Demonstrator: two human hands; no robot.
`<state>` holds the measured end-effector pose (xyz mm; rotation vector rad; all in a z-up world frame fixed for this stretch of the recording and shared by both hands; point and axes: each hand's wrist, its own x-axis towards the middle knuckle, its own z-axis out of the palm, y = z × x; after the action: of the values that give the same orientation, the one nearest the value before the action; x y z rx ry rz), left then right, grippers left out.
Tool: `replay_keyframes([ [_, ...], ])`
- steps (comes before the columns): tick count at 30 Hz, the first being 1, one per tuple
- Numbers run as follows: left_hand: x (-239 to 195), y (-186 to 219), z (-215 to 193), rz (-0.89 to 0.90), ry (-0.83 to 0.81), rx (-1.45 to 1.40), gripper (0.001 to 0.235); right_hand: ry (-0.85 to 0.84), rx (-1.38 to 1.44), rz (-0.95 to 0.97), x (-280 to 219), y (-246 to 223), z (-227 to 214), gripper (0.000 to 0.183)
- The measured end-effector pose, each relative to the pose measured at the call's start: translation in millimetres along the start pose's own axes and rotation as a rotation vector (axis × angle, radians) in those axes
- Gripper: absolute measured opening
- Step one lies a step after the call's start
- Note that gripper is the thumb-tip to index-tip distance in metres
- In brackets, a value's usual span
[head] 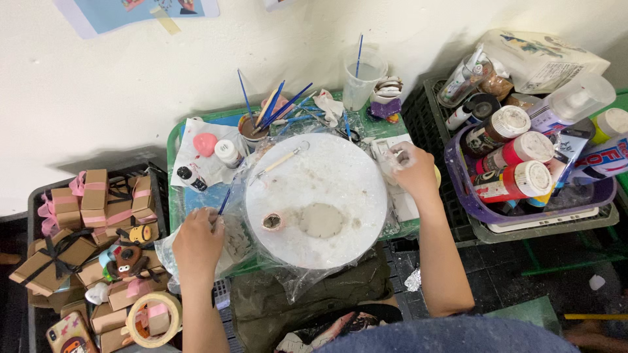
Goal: The person shapes clay on a turntable by hand and using a tool, attaching small pieces to a base and smoothing them with a brush and a pottery tool.
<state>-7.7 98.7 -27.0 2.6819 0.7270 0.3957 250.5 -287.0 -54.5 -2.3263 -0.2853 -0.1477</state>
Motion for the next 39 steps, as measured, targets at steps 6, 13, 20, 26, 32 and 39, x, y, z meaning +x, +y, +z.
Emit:
replay_keyframes([
  [6, -9, 22, -9, 0.181, 0.129, -0.062, 0.038, 0.050, 0.676, 0.013, -23, 6, 29, 0.031],
  [13, -34, 70, 6, 0.242, 0.009, -0.429, 0.061, -0.189, 1.281, 0.372, -25, -96, 45, 0.029],
  [20, -35, 60, 32, 0.245, 0.121, -0.642, 0.057, -0.310, 1.442, 0.210, -33, -76, 61, 0.030],
  [26, -32, 75, 41, 0.073, 0.108, -0.794, 0.035, -0.351, 1.301, 0.095, -29, -54, 80, 0.030],
  [32, -33, 84, 38, 0.139, 0.033, -0.683, 0.032, -0.146, 1.002, -0.112, -28, -34, 86, 0.053],
  [39, -40, 78, 38, 0.193, 0.154, -0.564, 0.033, 0.037, 0.331, -0.418, 0, -62, 60, 0.034],
])
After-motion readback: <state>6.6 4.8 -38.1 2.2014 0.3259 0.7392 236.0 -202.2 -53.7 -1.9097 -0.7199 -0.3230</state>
